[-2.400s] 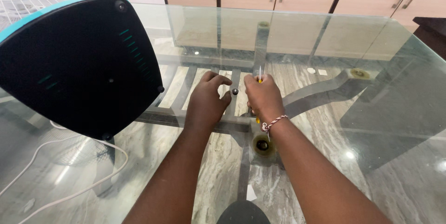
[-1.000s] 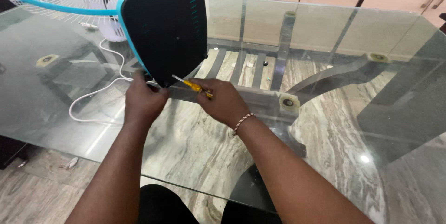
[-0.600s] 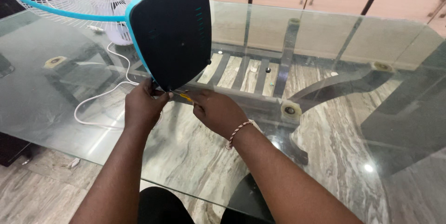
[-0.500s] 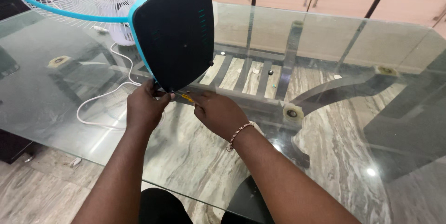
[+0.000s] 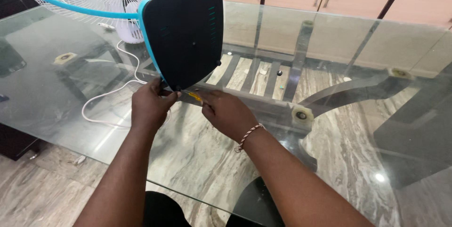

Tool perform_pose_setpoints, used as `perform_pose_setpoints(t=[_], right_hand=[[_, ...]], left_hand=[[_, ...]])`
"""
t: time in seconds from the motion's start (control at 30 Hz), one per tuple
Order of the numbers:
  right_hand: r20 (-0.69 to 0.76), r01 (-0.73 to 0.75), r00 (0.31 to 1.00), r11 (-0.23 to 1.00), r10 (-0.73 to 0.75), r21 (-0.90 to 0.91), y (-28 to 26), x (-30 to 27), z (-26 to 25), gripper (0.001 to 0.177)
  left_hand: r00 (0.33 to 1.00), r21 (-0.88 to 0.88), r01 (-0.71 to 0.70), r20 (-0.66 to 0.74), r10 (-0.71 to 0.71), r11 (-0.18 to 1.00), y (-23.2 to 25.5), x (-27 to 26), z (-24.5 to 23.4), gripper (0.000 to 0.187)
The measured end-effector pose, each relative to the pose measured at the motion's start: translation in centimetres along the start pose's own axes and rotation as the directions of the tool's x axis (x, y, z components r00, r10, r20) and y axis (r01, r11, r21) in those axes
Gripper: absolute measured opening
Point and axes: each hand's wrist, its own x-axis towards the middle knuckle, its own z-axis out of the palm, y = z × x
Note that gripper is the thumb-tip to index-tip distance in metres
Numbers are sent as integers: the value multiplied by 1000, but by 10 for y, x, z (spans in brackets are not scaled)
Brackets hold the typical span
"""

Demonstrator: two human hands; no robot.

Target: The person uses a screwdriver to remove screws from the back cover of a small table fan. After removing the cover, the person manipulates the internal wiring and components with the screwdriver.

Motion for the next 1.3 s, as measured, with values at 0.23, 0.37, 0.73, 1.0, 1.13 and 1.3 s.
perform_pose_setpoints(t=[0.23,0.37,0.73,1.0,1.13,1.3], right_hand=[[52,-36,998,999,36,-2,1,1,0,37],[41,-25,999,999,26,-20,-4,-1,-4,38],[35,-21,999,999,22,-31,-4,1,-2,39],[120,-154,981,988,156,-27,-8,2,-4,38],[53,-79,996,997,79,-5,-9,0,-5,38],[60,-102,993,995,102,-6,-11,0,-4,39]], left_hand=[[1000,-75,-7,15,8,997,-4,3,2,37],[1000,-95,-7,11,8,996,-5,4,3,38],[1000,-40,29,11,-29,999,-1,2,1,38],[1000,-39,2,3,-2,999,0,2,0,37],[999,-65,37,25,-35,997,1,1,0,33],[999,-40,44,20,-44,998,4,1,-3,33]])
